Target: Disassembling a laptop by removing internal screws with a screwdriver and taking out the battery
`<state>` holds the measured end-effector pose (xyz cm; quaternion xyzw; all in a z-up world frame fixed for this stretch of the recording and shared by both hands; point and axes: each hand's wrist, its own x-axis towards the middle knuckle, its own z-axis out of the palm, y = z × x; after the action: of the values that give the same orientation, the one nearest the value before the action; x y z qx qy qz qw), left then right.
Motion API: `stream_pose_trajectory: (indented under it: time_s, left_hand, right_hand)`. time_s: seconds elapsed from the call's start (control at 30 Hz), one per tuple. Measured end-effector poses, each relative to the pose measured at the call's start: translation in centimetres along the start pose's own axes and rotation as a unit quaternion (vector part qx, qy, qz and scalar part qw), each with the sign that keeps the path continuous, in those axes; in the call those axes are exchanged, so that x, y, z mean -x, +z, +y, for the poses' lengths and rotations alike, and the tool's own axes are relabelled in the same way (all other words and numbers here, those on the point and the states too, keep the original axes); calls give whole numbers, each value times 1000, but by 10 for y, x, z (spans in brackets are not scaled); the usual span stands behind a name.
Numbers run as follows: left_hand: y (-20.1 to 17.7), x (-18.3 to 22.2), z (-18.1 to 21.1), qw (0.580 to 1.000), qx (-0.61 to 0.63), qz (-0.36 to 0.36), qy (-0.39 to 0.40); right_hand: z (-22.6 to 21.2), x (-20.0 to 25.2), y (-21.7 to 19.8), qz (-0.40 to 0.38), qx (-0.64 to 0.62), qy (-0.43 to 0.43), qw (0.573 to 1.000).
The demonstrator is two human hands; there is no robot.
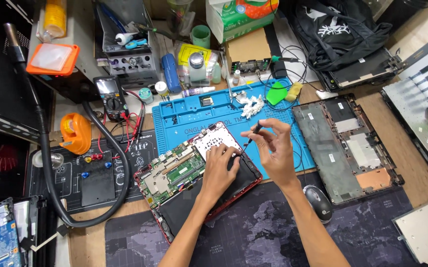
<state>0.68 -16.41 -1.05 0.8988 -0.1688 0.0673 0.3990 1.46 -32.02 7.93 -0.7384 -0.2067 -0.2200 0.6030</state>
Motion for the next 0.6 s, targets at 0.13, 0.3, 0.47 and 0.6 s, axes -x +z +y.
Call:
stream_pose_trajectory:
  time_s: [0.13, 0.3, 0.47, 0.6]
  left_hand:
    - [-2, -1, 2, 1000, 3, 2, -5]
    - [-2, 0, 3, 1000, 2, 3, -2]
    - [-1, 1, 1, 1000, 4, 5, -2]
    - [0, 1, 1, 1000, 9, 6, -5]
  right_hand:
    - [1, -1, -3, 4, -3, 6, 1000]
    - [0, -3, -1, 16, -4, 8, 1000]
    - [-1, -3, -2, 12, 5, 11, 1000]
    - [-1, -3, -3, 8, 24, 6, 1000]
